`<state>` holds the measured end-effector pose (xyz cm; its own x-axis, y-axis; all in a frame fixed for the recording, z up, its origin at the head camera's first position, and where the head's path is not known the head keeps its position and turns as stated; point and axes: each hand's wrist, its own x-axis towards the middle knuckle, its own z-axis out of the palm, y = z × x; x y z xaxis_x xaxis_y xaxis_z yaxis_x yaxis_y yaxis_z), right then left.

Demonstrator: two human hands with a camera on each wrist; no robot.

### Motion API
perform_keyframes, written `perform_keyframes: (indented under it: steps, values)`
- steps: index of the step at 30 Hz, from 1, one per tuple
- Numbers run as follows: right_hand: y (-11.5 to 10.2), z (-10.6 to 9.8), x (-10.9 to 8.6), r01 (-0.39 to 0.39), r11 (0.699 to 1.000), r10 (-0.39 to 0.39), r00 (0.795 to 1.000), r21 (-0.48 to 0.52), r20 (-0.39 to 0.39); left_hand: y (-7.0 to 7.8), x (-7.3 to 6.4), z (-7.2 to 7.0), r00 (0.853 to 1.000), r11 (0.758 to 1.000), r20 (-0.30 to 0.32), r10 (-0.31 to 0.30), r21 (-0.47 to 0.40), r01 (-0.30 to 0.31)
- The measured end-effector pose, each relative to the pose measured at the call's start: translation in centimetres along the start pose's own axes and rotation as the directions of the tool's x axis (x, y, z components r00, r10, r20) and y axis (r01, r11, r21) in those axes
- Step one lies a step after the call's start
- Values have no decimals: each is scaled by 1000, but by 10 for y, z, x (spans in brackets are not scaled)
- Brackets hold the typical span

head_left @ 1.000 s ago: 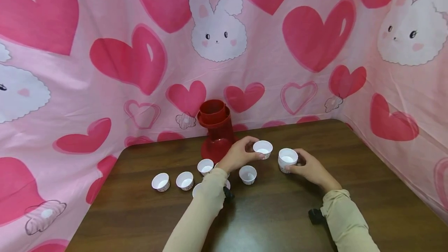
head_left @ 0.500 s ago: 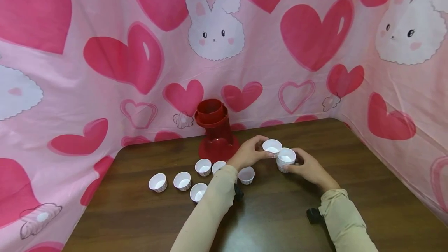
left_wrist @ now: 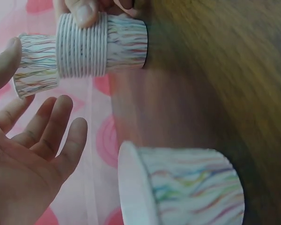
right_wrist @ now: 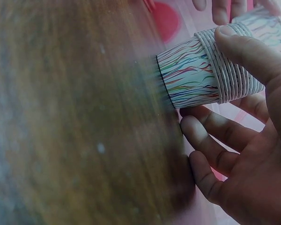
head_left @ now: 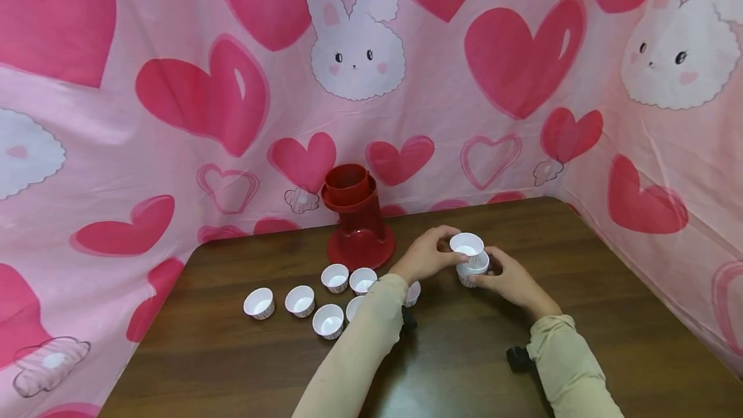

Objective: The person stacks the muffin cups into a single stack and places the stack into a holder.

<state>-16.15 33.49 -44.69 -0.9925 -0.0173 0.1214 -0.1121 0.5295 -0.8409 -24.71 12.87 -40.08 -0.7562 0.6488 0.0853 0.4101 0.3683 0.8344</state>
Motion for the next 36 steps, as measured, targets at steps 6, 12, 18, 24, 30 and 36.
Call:
perform_keyframes:
  steps: [6,12,18,24,30,36]
  values:
    - [1,2,-1,-11,1000,11,1000,16,-2,2,1,6,1000,1000,-2,-12,-21,12]
    - [3,2,-1,-18,1000,18,1000,11,0,2,0,8,1000,1000,15,-21,3,21]
    - [2,2,-1,2,1000,-2,1000,6,-7,-1,0,11,999,999,40,-30,41,29]
    - [2,2,-1,9,1000,-9,1000,12,-13,0,-3,14,999,997,34,-35,71,33]
    - [4,2,-1,-5,1000,5,1000,5,-10,2,-7,13,998,992,29,-55,114,52]
    - [2,0,0,-25,1000,25,1000,-6,4,1,-10,8,999,993,29,-41,112,38]
